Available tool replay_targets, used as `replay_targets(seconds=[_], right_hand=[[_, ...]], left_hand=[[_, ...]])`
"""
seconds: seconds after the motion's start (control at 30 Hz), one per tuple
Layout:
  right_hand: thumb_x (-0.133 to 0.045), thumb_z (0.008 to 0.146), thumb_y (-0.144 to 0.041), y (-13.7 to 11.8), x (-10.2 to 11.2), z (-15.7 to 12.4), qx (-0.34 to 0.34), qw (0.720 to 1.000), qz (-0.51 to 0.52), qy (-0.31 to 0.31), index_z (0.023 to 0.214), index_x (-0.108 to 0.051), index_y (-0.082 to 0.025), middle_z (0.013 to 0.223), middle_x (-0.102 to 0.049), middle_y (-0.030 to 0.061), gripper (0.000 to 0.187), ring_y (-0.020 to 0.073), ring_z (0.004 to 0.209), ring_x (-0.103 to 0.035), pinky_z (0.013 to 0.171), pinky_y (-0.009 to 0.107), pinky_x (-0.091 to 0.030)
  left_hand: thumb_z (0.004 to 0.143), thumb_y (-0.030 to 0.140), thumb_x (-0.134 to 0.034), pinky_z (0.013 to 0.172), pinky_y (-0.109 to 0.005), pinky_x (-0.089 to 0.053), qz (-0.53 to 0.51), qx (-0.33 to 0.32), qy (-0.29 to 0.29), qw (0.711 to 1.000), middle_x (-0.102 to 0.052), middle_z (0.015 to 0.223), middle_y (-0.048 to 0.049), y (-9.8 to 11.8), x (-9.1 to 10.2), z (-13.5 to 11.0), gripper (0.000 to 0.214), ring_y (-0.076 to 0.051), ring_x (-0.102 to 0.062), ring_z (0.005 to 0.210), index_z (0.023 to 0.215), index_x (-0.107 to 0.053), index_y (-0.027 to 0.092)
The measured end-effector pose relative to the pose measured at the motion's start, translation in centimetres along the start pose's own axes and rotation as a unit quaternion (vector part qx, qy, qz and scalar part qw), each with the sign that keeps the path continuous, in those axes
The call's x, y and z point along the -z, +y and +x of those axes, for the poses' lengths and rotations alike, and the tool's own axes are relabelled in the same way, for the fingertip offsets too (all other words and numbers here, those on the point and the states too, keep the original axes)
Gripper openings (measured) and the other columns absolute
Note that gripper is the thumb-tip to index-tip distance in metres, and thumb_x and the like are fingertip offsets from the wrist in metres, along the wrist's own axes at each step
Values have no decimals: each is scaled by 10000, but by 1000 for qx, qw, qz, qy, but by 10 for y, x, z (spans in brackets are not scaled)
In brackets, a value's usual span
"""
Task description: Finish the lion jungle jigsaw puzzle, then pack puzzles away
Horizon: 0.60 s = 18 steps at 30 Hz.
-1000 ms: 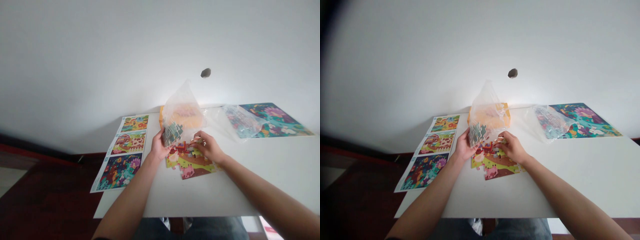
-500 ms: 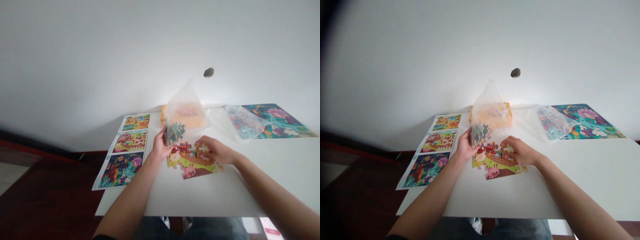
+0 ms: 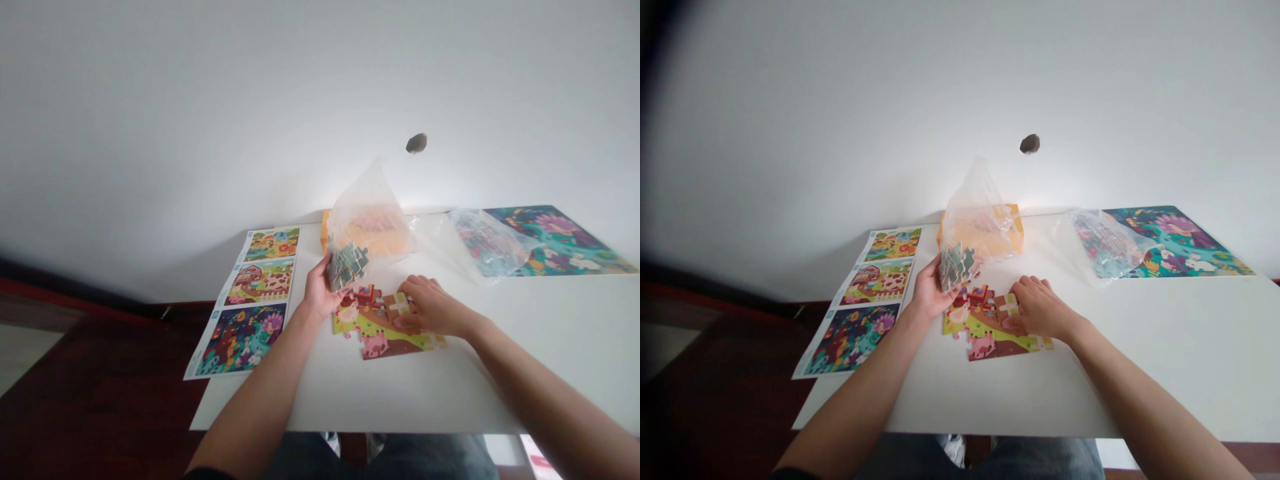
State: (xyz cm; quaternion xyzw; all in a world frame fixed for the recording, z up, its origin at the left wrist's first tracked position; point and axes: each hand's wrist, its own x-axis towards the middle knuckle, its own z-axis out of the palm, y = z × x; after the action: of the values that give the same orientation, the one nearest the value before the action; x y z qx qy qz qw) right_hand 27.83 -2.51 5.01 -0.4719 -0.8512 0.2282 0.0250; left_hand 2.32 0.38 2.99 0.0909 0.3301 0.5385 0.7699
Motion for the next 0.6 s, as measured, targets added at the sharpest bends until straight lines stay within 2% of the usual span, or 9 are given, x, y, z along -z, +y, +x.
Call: replay_targets(seconds=[0.2,0.43,0.6], right_hand=[[-692,749,-341,-5,-2,1,8,998,61,-4,947,-541,-189,946,-624,73,292,225,850,-565,711,298,-392],[-700,747,-299,-10,-4,2,26,999,44,16,960,-539,-187,870,-634,70,290,243,850,-561,720,310,-390],[-664,791,-336,-15,-5,-2,52,998,-24,41,946,-524,-190,934,-618,82,255,247,874,-567,762,336,-387]], left_hand=[[934,340,-516,393,-259,-520,6,2,-16,1000,-758,952,-128,0,2,0,341,-244,-734,664,1176,-642,135],[932,349,-515,371,-251,-491,14,6,-17,1000,-752,991,-144,0,1,0,364,-263,-738,699,1195,-643,131],[933,317,-522,382,-263,-498,-5,2,-1,1000,-753,788,-84,0,0,0,296,-222,-709,580,1095,-675,123]])
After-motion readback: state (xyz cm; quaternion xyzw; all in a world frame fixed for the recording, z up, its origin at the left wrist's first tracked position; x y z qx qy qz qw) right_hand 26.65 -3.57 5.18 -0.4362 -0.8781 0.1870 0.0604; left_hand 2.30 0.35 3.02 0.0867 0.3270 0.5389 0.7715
